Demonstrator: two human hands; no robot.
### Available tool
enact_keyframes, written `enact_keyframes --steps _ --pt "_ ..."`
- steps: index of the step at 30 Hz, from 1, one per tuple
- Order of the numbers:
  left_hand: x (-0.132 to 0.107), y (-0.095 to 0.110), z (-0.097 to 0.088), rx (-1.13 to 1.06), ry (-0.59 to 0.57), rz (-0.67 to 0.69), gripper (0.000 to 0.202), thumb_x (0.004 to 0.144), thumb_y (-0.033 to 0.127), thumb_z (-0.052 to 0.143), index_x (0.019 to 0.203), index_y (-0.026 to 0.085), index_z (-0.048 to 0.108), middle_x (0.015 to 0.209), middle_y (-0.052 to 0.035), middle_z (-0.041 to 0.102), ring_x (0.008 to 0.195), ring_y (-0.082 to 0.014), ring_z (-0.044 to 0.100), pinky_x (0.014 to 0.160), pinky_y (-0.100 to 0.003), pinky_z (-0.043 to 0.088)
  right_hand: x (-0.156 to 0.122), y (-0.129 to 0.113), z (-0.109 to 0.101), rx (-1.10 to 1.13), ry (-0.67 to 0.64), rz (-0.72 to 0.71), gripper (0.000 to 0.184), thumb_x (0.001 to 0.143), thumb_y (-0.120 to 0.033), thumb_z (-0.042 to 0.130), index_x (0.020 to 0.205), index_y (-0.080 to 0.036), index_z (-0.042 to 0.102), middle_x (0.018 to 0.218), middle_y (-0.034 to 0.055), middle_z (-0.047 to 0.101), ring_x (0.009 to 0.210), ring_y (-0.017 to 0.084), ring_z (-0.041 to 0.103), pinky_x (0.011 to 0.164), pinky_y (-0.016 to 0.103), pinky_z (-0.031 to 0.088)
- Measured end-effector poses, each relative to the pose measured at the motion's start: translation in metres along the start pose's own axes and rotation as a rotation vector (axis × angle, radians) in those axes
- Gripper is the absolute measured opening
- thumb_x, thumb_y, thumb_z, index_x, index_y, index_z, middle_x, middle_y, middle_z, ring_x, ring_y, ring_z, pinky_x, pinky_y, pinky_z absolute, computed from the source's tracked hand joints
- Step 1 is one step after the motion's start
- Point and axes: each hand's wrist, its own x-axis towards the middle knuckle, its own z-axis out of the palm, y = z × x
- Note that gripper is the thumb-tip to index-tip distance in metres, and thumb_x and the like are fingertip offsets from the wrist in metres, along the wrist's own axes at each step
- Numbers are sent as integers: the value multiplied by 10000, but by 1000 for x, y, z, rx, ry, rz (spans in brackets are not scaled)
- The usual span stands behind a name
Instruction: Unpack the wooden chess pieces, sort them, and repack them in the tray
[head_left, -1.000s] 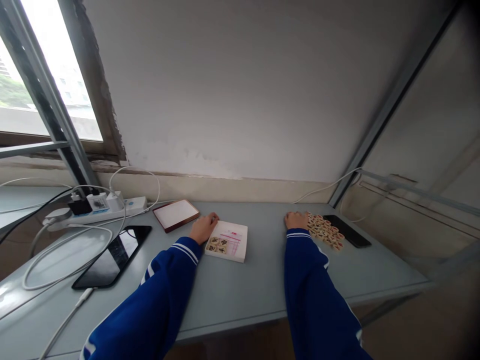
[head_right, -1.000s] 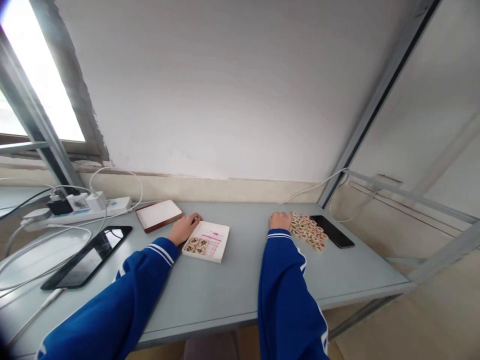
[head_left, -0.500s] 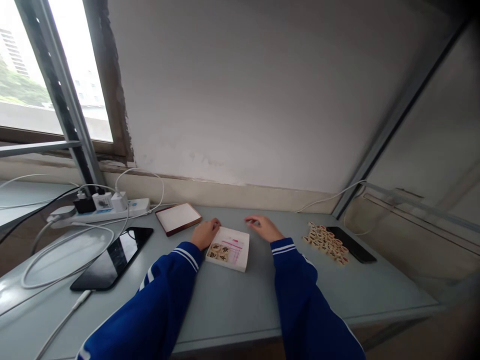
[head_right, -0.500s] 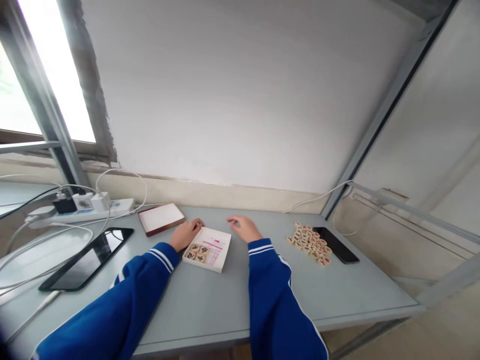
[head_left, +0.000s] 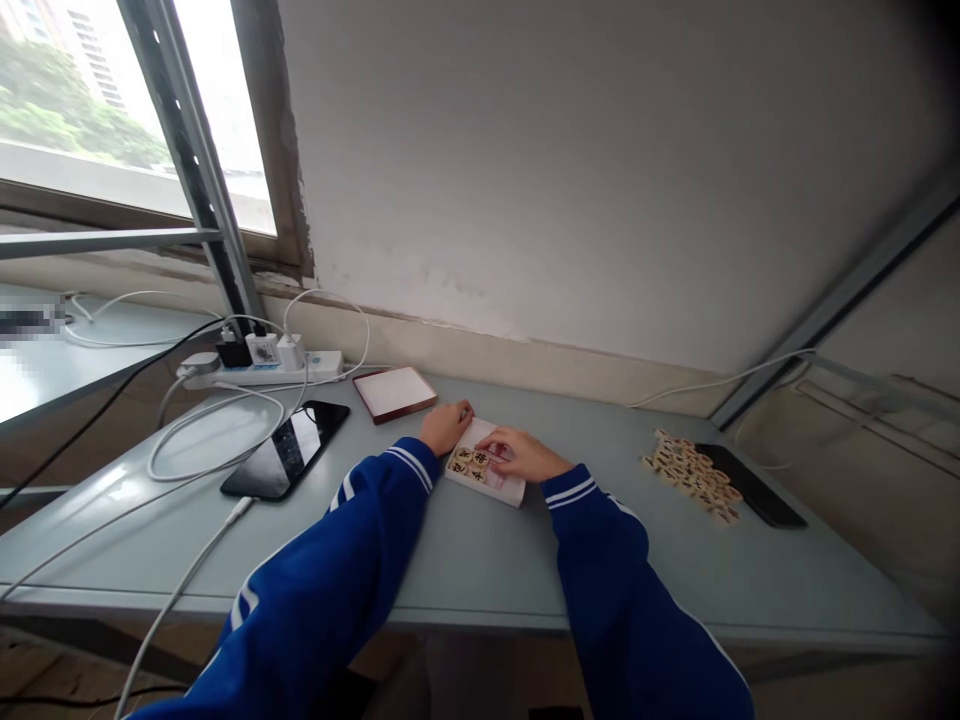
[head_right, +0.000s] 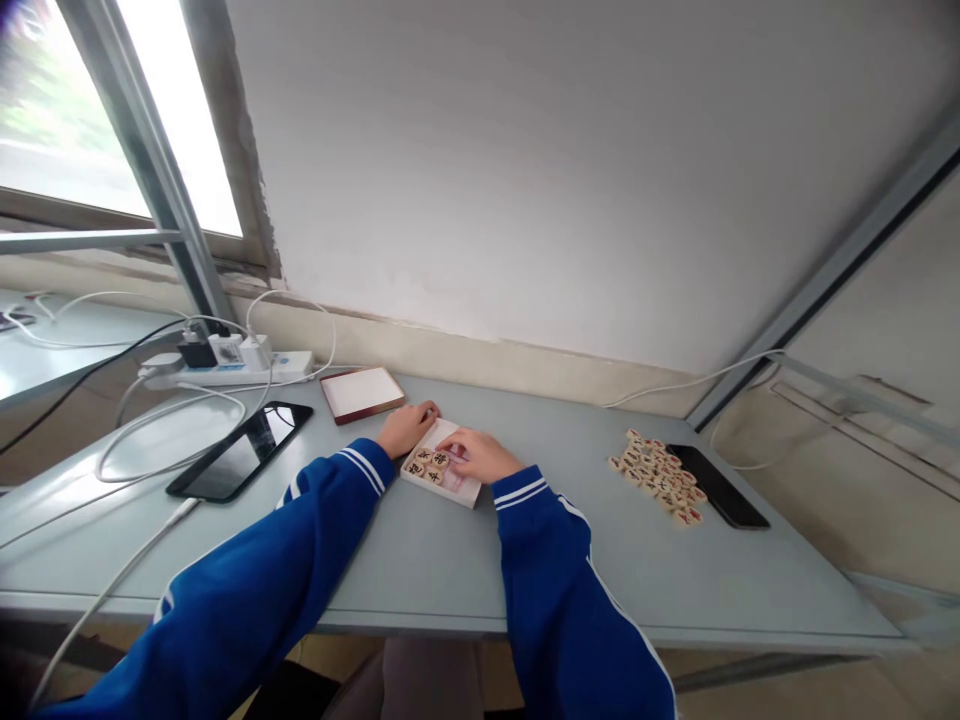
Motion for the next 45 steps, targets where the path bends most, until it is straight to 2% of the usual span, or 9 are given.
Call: enact_keyframes --steps 6,10,15,21,25,33,36,40,45 --pt "1 -1 1 10 5 10 334 875 370 281 976 213 557 862 -69 624 812 -196 574 702 -276 395 3 -9 6 76 89 -15 234 665 -191 631 898 -175 611 889 14 612 789 126 541 744 248 410" --pt "1 -2 1 13 6 17 328 869 374 292 965 213 561 856 -67 629 795 -190 577 686 -267 396 3 16 -2 97 192 27 200 683 -212 604 878 -163 595 871 6 612 699 90 540 695 217 411" --pt "2 -2 0 18 -2 10 311 867 360 300 977 216 553 878 -66 630 818 -190 578 688 -267 399 -25 83 -39 -204 430 413 191 731 -224 530 908 -181 588 919 26 616 820 121 553 760 259 407" --pt "6 -9 5 4 20 43 315 872 362 272 945 228 547 810 -59 628 779 -210 583 662 -294 396 -83 134 -60 -455 665 786 228 724 -70 436 716 -193 628 864 147 611 967 291 492 850 569 244" --pt "7 -12 7 -23 28 47 315 876 370 255 926 248 541 802 -50 621 769 -203 578 654 -292 392 -86 148 -49 -511 653 924 285 756 -118 406 566 -195 604 803 145 619 986 325 479 835 632 177" --pt "6 -10 4 1 12 44 349 872 391 244 936 231 547 800 -55 622 752 -202 579 640 -286 391 -97 158 -53 -417 549 1120 343 826 -327 361 820 -133 644 1014 232 581 978 342 514 847 612 221" --pt "6 -8 3 13 12 31 334 871 376 258 947 234 551 806 -54 625 763 -195 582 650 -277 393 -97 145 -62 -400 525 1063 388 846 -309 323 823 -100 650 928 240 609 937 324 541 888 579 207" --pt "5 -6 0 6 -9 9 337 868 384 273 965 225 554 831 -55 630 790 -193 583 672 -270 396 -62 102 -67 -351 473 805 319 850 -290 352 1036 -192 592 1040 117 610 972 214 538 902 398 317" --pt "2 -3 -1 0 -8 -1 338 869 384 278 956 229 566 865 -54 629 831 -192 576 690 -263 395 -8 22 -36 -80 170 168 252 788 -262 495 1026 -256 577 1018 -7 611 882 108 551 806 214 390"
